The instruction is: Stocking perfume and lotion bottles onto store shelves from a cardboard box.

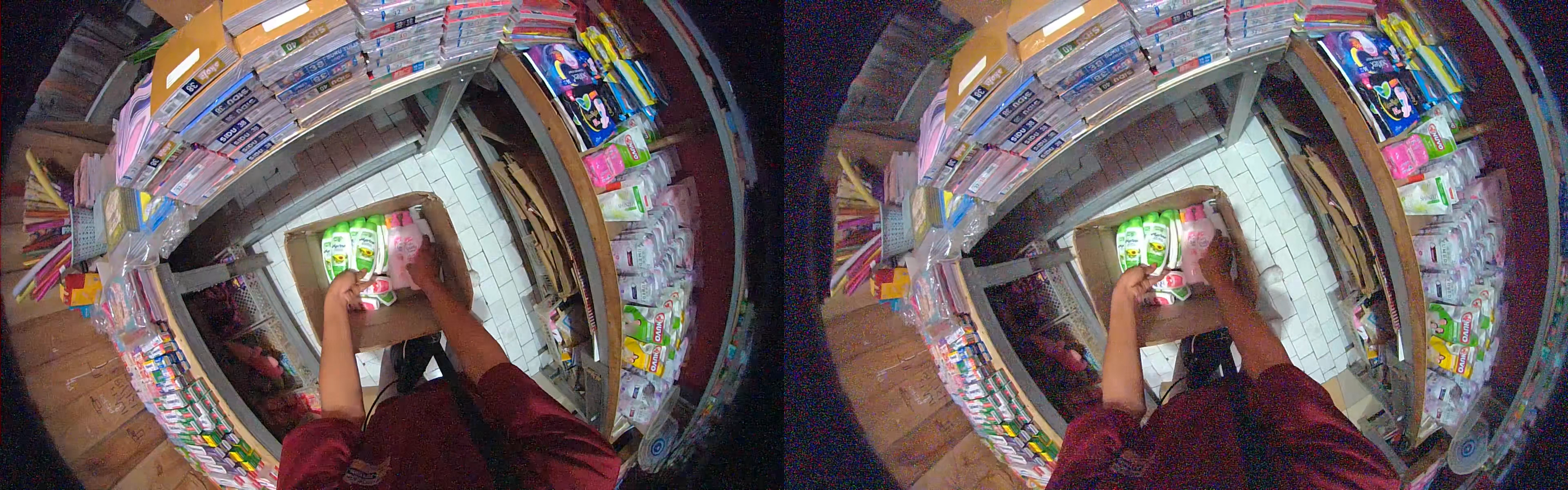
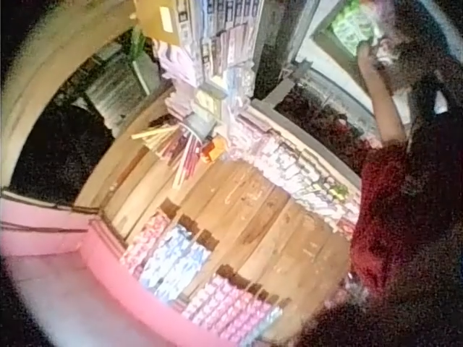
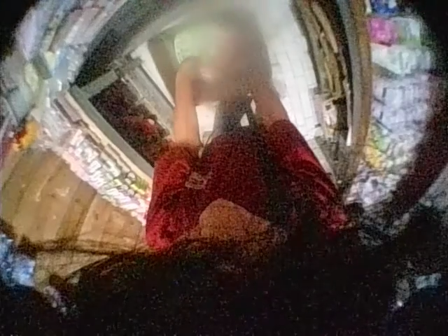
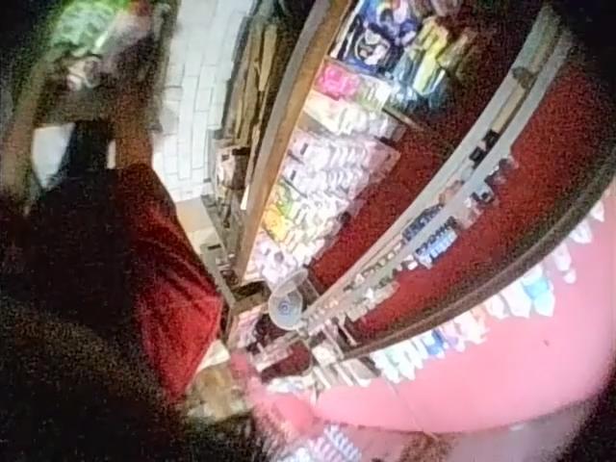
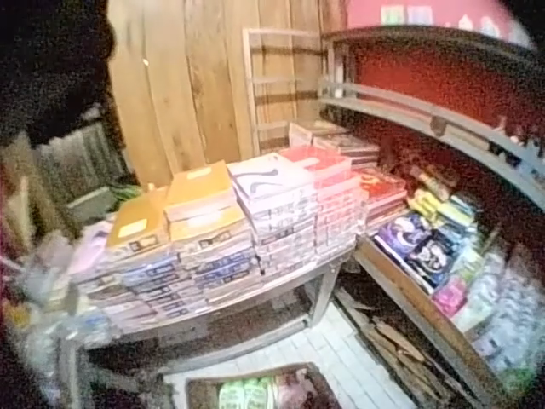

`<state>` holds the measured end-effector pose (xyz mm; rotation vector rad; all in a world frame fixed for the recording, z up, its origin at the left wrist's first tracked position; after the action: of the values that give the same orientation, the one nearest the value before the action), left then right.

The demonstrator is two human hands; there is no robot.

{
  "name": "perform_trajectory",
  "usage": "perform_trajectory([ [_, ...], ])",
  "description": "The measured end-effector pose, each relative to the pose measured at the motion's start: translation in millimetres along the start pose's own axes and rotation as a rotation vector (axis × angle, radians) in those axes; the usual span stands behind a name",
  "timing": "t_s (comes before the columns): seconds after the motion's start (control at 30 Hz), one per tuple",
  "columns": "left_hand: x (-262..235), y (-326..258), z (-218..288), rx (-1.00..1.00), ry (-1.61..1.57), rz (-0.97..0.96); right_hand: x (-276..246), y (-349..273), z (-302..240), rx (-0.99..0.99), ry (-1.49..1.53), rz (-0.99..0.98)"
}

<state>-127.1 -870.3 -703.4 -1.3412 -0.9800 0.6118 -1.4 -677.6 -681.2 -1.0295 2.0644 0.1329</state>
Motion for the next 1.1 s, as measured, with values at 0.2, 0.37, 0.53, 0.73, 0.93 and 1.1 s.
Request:
perform_trajectory([
  [0.2, -14.4, -20.3, -0.5, 0.135, -0.185, -0.108, 18.2, 24.4, -54.1, -0.494, -0.626, 0.288],
  [0.37, -16.6, -38.9, -10.9, 0.28, -0.511, -0.145, 93.3, 56.6, -31.3, -0.137, 0.063, -0.151],
  [0.53, -14.4, -54.9, -26.8, 0.308, -0.439, 0.03, 140.0, 65.2, 11.1, 0.046, 0.197, -0.295],
  [0.73, -13.3, -52.2, -39.0, 0.389, -0.628, -0.136, 158.2, 63.1, 25.5, 0.037, 0.248, -0.232],
  [0.93, -9.9, -53.7, -44.7, 0.387, -0.666, -0.185, 94.3, 32.1, 1.5, 0.121, 0.604, -0.173],
  [1.1, 8.4, -81.4, -47.4, 0.428, -0.446, -0.13, 17.9, 10.5, -41.5, 0.336, 0.792, -0.228],
])
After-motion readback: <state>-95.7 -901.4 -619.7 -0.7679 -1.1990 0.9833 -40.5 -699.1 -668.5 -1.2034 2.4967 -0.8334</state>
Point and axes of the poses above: each hand's wrist, its own y-axis towards the middle knuckle, its own x-axis out of the palm, z = x × y, the point moved 5 cm from there along y, towards the middle knuckle, and after that the axes turned 12 degrees about -x, right-handed, at the moved point
